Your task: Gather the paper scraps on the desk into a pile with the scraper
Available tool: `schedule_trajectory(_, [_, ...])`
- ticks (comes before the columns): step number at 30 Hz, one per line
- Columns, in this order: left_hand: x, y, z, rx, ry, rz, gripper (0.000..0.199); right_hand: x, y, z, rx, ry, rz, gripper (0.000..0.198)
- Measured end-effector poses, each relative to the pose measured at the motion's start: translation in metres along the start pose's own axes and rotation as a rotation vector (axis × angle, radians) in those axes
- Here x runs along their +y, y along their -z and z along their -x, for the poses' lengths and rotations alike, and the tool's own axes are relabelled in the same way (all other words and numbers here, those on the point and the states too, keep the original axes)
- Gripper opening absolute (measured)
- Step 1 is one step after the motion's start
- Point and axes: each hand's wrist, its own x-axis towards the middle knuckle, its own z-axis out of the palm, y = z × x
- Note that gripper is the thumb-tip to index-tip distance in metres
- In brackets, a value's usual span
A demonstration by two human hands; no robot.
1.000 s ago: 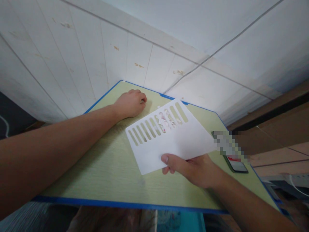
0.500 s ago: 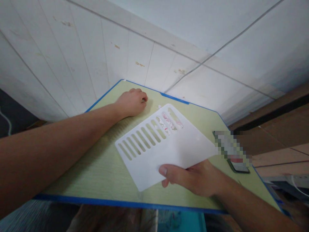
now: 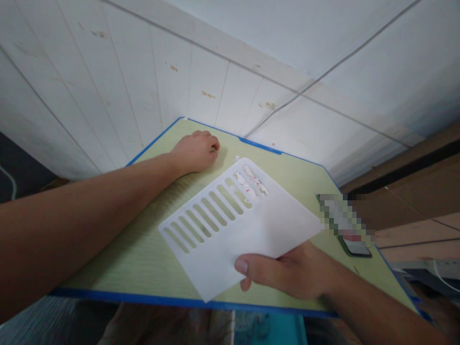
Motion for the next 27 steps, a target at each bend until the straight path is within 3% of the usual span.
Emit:
schedule_trajectory(3, [0.002, 0.003, 0.002, -0.005, -0.008, 0.012, 0.044, 0.002, 0.000, 0.000, 0.017, 0.002, 0.013, 0.019])
schedule_trajectory(5, [0.004, 0.005, 0.003, 0.002, -0.003, 0.018, 0.043, 0.005, 0.001, 0.000, 0.099, 0.020, 0.036, 0.020])
schedule_trajectory(10, [0.005, 0.006, 0.005, -0.023, -0.014, -0.015, 0.046, 0.012, 0.025, -0.005, 0.602, 0.109, 0.135, 0.044])
schedule_trajectory(13, [0.001, 0.002, 0.004, 0.015, -0.018, -0.045, 0.049, 0.012, 0.047, -0.013, 0.910, 0.198, 0.133, 0.036])
schedule_trajectory(15, [-0.002, 0.000, 0.003, 0.025, -0.015, -0.054, 0.051, 0.012, 0.060, -0.018, 1.011, 0.198, 0.067, 0.030])
schedule_trajectory(20, [-0.006, -0.002, 0.003, 0.019, -0.005, -0.068, 0.051, 0.015, 0.068, -0.026, 1.060, 0.127, -0.015, 0.023])
schedule_trajectory(27, [-0.010, -0.002, 0.002, 0.036, -0.006, -0.062, 0.049, 0.026, 0.062, -0.033, 0.863, 0.093, 0.032, 0.033])
